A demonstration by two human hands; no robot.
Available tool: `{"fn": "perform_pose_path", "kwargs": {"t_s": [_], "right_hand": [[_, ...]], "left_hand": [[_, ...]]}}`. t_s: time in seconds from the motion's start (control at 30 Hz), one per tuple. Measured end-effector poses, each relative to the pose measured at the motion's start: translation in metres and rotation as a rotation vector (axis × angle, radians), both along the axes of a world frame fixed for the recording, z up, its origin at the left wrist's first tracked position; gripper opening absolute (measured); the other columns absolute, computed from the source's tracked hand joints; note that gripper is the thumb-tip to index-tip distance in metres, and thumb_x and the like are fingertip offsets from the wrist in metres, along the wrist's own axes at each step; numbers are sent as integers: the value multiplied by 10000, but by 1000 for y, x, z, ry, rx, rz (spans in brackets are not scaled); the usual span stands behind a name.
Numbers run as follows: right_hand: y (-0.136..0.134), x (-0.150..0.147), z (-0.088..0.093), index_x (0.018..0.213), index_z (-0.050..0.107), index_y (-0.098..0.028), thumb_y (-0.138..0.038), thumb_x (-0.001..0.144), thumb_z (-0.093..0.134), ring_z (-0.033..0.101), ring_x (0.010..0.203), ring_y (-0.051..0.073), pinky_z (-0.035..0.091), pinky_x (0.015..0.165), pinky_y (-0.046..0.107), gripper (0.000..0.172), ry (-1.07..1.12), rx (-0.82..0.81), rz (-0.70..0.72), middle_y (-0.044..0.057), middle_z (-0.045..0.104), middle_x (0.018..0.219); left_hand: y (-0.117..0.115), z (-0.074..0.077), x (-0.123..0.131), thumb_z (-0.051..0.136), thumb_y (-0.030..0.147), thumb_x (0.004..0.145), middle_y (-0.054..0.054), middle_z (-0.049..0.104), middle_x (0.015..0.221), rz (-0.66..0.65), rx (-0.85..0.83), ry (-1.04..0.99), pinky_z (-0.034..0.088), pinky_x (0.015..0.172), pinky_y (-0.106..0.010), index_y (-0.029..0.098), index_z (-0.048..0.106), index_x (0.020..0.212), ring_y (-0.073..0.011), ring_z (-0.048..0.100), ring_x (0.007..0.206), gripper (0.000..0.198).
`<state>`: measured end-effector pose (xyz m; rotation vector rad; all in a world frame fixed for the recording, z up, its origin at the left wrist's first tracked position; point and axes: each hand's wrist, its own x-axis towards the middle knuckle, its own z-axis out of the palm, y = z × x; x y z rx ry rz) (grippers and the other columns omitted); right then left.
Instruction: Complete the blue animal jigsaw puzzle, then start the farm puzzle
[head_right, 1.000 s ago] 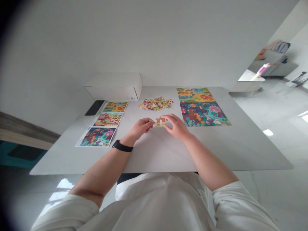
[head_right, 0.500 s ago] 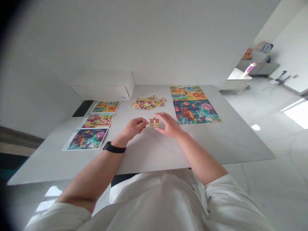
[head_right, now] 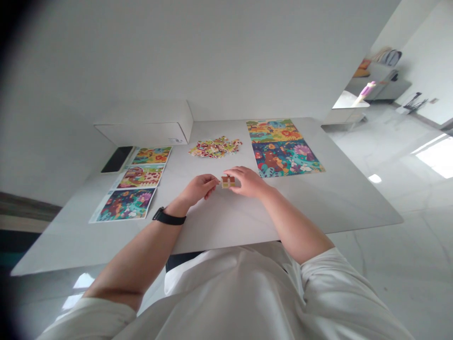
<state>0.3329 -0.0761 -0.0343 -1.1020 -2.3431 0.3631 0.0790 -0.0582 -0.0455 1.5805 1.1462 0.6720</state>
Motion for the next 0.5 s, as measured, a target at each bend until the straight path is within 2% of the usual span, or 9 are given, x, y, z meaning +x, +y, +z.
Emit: {"fn": "perform_pose_path", "kwargs": {"t_s": [0.13,0.3,0.5], "right_hand": [[2,13,5,1245,765,-231,-235,866,815,720,1174,289,547,1066,421,382,-89,-79,25,105,786,1240],[3,36,11,1015,775,-221,-228,878,800,722,997,242,533,912,338,139,-191,-210,46,69,772,1048],[0,41,9,1029,788,-232,-201,871,805,716,966,236,515,859,315,162,-257,-271,35,63,762,1040]], "left_hand": [[1,4,-3,665,615,963,15,559,576,76,-21,-64,384,417,-219,208,594,746,-109,510,440,466],[1,12,-7,691,664,962,-11,618,730,155,-80,-242,394,403,-206,189,625,829,-99,540,497,497],[2,17,-9,706,752,920,-2,608,715,166,-207,-482,351,386,-207,195,629,863,-102,526,486,565]]}}
